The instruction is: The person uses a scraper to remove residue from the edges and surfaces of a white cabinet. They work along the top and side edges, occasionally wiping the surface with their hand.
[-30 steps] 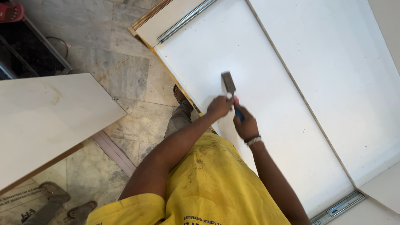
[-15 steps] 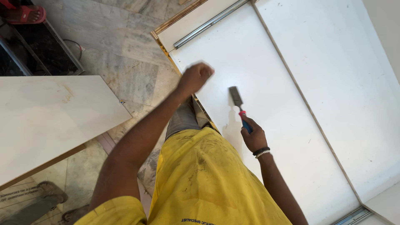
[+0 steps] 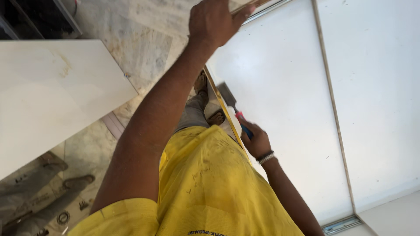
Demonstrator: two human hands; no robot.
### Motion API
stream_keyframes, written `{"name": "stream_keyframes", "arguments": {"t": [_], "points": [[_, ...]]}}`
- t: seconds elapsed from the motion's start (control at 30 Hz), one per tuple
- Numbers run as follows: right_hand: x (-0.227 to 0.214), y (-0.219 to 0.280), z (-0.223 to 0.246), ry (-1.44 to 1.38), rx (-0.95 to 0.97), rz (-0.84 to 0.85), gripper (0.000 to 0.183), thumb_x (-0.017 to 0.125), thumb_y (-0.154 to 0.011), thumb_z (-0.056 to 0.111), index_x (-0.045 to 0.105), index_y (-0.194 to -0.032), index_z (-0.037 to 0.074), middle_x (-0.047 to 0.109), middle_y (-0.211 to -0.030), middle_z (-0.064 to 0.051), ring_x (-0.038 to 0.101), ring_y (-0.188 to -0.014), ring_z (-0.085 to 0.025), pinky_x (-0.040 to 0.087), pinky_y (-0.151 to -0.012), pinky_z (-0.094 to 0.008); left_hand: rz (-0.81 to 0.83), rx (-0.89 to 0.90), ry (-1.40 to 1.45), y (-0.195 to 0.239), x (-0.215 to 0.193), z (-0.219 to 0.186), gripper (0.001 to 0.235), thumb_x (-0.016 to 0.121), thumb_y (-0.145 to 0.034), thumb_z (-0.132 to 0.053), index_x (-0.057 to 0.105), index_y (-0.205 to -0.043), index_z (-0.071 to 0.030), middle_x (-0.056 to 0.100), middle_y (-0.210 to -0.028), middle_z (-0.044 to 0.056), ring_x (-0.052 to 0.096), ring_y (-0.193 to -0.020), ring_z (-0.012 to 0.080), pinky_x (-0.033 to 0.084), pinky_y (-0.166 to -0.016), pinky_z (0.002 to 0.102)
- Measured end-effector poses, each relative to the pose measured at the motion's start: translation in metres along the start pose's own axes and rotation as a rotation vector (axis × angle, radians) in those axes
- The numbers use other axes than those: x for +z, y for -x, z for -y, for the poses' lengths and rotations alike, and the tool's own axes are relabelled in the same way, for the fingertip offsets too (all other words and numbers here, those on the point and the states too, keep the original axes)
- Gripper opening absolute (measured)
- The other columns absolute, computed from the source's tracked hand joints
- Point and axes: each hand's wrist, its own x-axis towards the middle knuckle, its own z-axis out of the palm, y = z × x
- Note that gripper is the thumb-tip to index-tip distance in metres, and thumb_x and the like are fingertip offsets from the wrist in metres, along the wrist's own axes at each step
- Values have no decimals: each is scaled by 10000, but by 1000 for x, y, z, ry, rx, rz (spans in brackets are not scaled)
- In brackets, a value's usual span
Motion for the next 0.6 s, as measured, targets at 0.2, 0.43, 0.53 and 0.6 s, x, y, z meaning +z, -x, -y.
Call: {"name": "stream_keyframes", "arguments": {"t": [0.2, 0.43, 0.53, 0.6], "points": [[0, -27, 32, -8, -17, 4, 524, 605, -899, 138, 619, -1418, 209, 741, -1017, -149, 711, -767, -255, 577, -746, -384, -85, 15, -51, -4, -3, -1, 863, 449, -878, -874, 680, -960, -47, 653, -653, 96, 674, -558, 182, 514, -461, 369], [6, -36, 42, 18, -36, -38, 489, 607, -918, 168, 635, -1404, 220, 748, -1055, -171, 726, -781, -257, 581, -733, -382, 6, -75, 27, -3, -4, -6, 834, 474, -855, -887, 683, -830, -80, 649, -655, 76, 669, -583, 191, 533, -525, 387], [14, -79, 64, -36, -171, -79, 517, 584, -917, 139, 616, -1425, 230, 745, -1091, -174, 727, -780, -273, 583, -748, -384, -125, -16, 22, -5, -5, -4, 847, 510, -840, -892, 688, -849, -64, 657, -646, 82, 676, -555, 190, 549, -506, 374], [17, -90, 70, -92, -368, -178, 505, 600, -931, 122, 614, -1430, 203, 752, -1168, -187, 736, -879, -286, 588, -805, -386, -211, 12, 22, -4, 2, -4, 849, 532, -820, -881, 689, -920, -53, 667, -656, 87, 678, -540, 191, 555, -460, 357]]}}
